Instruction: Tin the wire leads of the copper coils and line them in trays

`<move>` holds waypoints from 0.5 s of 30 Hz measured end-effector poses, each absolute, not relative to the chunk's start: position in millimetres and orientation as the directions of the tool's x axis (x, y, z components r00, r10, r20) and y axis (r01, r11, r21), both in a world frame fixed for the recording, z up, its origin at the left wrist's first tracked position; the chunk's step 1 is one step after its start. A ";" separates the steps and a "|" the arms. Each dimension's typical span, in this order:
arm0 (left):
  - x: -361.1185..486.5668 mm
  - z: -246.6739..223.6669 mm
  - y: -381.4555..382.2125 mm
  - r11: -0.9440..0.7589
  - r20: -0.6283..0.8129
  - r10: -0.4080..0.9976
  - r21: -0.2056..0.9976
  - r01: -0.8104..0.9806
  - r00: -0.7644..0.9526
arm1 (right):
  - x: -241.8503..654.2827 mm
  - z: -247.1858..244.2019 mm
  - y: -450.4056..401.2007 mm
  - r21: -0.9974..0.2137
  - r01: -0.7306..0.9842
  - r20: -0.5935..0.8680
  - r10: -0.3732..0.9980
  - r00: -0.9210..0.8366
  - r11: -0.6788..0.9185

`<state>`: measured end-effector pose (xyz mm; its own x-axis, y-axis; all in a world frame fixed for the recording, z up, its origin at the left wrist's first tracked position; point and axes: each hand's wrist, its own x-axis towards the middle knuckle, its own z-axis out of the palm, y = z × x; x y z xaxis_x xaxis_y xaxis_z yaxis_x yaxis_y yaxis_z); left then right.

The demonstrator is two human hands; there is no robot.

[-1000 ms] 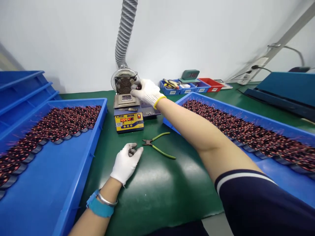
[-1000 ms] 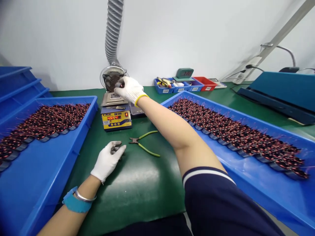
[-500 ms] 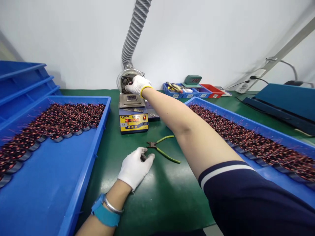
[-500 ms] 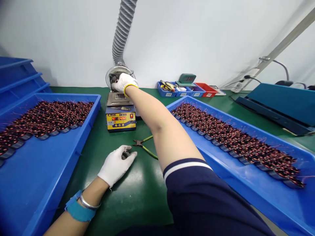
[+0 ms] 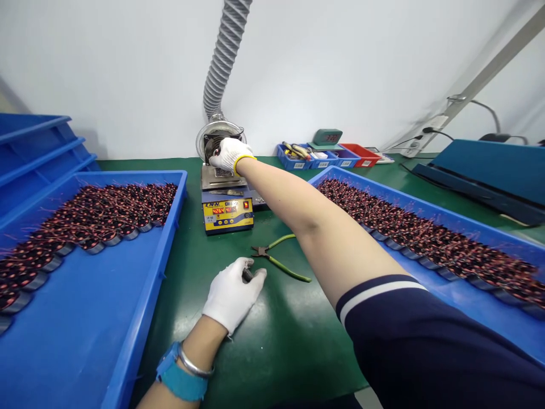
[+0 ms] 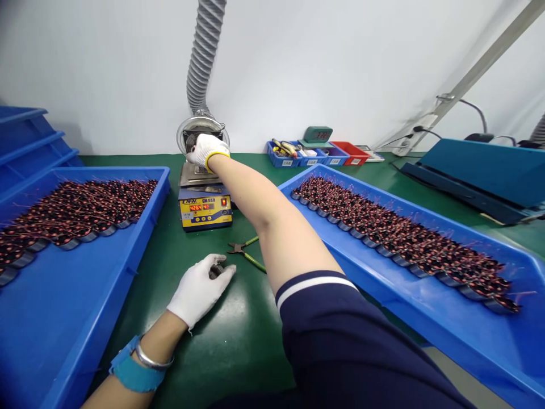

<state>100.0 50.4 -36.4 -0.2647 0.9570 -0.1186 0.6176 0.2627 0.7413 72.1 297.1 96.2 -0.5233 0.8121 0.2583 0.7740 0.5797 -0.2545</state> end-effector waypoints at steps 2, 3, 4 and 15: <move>99.8 -37.2 50.2 0.260 -0.117 0.958 0.746 0.613 -0.263 | 72.5 98.0 296.9 -0.264 0.776 0.266 0.817 -0.512 0.573; 99.6 -37.5 50.1 0.260 -0.119 0.958 0.749 0.610 -0.262 | 72.8 99.4 297.0 -0.271 0.776 0.276 0.818 -0.505 0.570; 99.3 -37.9 50.1 0.261 -0.121 0.958 0.751 0.606 -0.261 | 73.4 101.3 297.2 -0.279 0.775 0.292 0.819 -0.494 0.567; 95.6 -41.5 52.1 0.238 -0.112 0.964 0.771 0.591 -0.243 | 118.2 135.7 269.8 -0.510 0.672 0.302 0.844 -0.444 0.536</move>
<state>95.6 52.1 -41.5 -0.2427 0.9637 -0.1116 0.5907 0.2381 0.7710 118.2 269.8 135.7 -0.4438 0.8437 0.3020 0.6722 0.5363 -0.5105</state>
